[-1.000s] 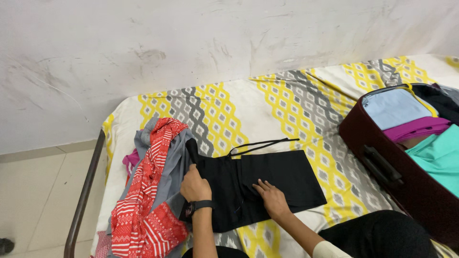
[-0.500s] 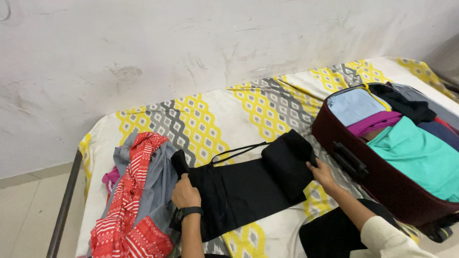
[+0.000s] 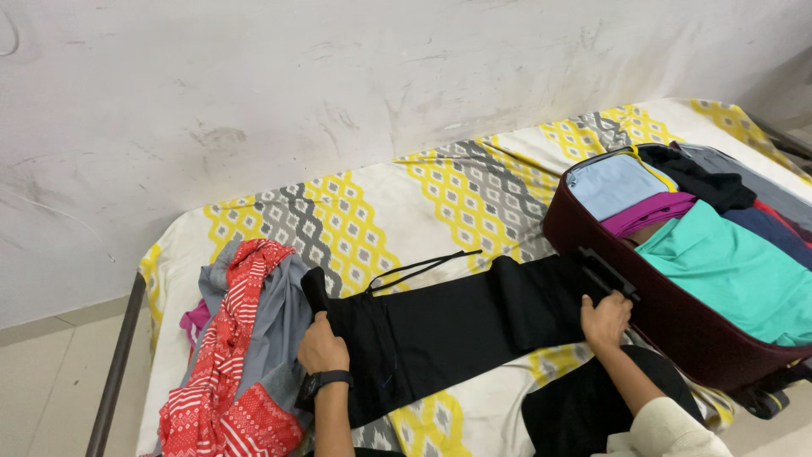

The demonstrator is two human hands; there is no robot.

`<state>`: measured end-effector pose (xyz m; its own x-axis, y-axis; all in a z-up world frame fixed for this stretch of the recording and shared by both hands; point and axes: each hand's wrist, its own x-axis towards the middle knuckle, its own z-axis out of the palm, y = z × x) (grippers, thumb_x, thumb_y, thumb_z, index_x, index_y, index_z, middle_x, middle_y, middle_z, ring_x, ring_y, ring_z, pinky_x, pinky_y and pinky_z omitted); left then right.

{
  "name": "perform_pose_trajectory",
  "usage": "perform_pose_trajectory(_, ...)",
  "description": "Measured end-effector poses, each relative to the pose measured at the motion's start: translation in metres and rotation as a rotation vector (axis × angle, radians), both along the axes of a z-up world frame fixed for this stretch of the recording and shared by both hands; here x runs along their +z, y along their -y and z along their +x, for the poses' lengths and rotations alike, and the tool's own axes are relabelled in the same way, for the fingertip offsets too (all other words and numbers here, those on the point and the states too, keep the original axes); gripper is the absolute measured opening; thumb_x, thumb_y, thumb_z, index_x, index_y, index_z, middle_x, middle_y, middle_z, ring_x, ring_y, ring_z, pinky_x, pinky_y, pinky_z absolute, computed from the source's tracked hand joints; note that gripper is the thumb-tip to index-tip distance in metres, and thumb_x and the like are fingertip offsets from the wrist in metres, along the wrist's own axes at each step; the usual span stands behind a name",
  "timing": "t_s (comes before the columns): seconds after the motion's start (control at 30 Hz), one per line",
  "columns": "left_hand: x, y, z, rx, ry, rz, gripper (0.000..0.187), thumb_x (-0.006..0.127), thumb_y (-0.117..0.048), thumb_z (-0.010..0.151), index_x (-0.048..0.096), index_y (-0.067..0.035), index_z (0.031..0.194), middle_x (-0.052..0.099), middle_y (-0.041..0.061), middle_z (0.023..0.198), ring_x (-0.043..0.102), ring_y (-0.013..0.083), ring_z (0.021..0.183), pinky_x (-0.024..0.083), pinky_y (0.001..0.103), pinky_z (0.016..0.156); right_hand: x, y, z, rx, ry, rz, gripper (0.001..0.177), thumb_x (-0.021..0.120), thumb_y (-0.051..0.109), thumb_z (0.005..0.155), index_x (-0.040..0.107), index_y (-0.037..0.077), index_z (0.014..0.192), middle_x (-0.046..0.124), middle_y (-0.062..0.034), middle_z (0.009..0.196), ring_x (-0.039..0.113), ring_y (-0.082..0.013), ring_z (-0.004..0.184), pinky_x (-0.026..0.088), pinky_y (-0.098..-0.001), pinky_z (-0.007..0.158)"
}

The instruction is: The person folds clothes including a pair of black trousers and a light blue garment, and places them into an open suitcase on a bed.

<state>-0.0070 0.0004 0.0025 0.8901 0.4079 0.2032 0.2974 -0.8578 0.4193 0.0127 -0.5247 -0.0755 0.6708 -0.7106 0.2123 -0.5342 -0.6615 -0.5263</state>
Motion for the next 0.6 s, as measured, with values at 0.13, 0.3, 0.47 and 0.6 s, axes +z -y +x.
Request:
perform_pose_trajectory(0.13, 0.003, 0.003, -0.002, -0.005, 0.011, 0.012, 0.042, 0.059, -0.001, 0.084, 0.065, -0.011, 0.125, 0.074, 0.019, 0.104, 0.07, 0.0406, 0.097, 0.055, 0.051, 0.084, 0.04, -0.04, -0.021, 0.275, 0.052, -0.264, 0.064, 0.074, 0.023, 0.092, 0.049, -0.005, 0.145, 0.05, -0.0241, 0.147, 0.052, -0.0366, 0.13, 0.042, -0.0478, 0.11)
perform_pose_trajectory(0.3, 0.008, 0.008, -0.002, -0.012, -0.039, -0.002, 0.042, 0.058, -0.001, 0.085, 0.064, -0.011, 0.126, 0.074, 0.018, 0.106, 0.071, 0.0403, 0.097, 0.055, 0.051, 0.084, 0.048, -0.08, -0.033, 1.087, 0.071, -0.367, 0.059, 0.063, 0.022, 0.091, 0.049, 0.01, 0.146, 0.051, -0.0111, 0.149, 0.046, -0.0271, 0.139, 0.035, -0.0428, 0.117)
perform_pose_trajectory(0.47, 0.008, 0.007, -0.004, -0.03, -0.033, 0.008, 0.043, 0.058, 0.001, 0.084, 0.064, -0.01, 0.125, 0.074, 0.018, 0.107, 0.071, 0.0397, 0.098, 0.055, 0.05, 0.085, 0.033, -0.097, -0.036, 1.568, -0.491, -0.617, 0.052, 0.047, 0.041, 0.104, 0.045, 0.019, 0.151, 0.041, -0.008, 0.156, 0.032, -0.0264, 0.146, 0.015, -0.0477, 0.122)
perform_pose_trajectory(0.6, 0.009, 0.007, -0.005, -0.044, -0.001, 0.012, 0.041, 0.057, 0.001, 0.084, 0.065, -0.009, 0.123, 0.074, 0.018, 0.106, 0.07, 0.0405, 0.097, 0.055, 0.052, 0.083, 0.034, -0.089, -0.031, 1.16, -0.577, -0.616, 0.047, 0.046, 0.043, 0.106, 0.05, 0.018, 0.145, 0.044, -0.0026, 0.155, 0.032, -0.0194, 0.15, 0.015, -0.0479, 0.127)
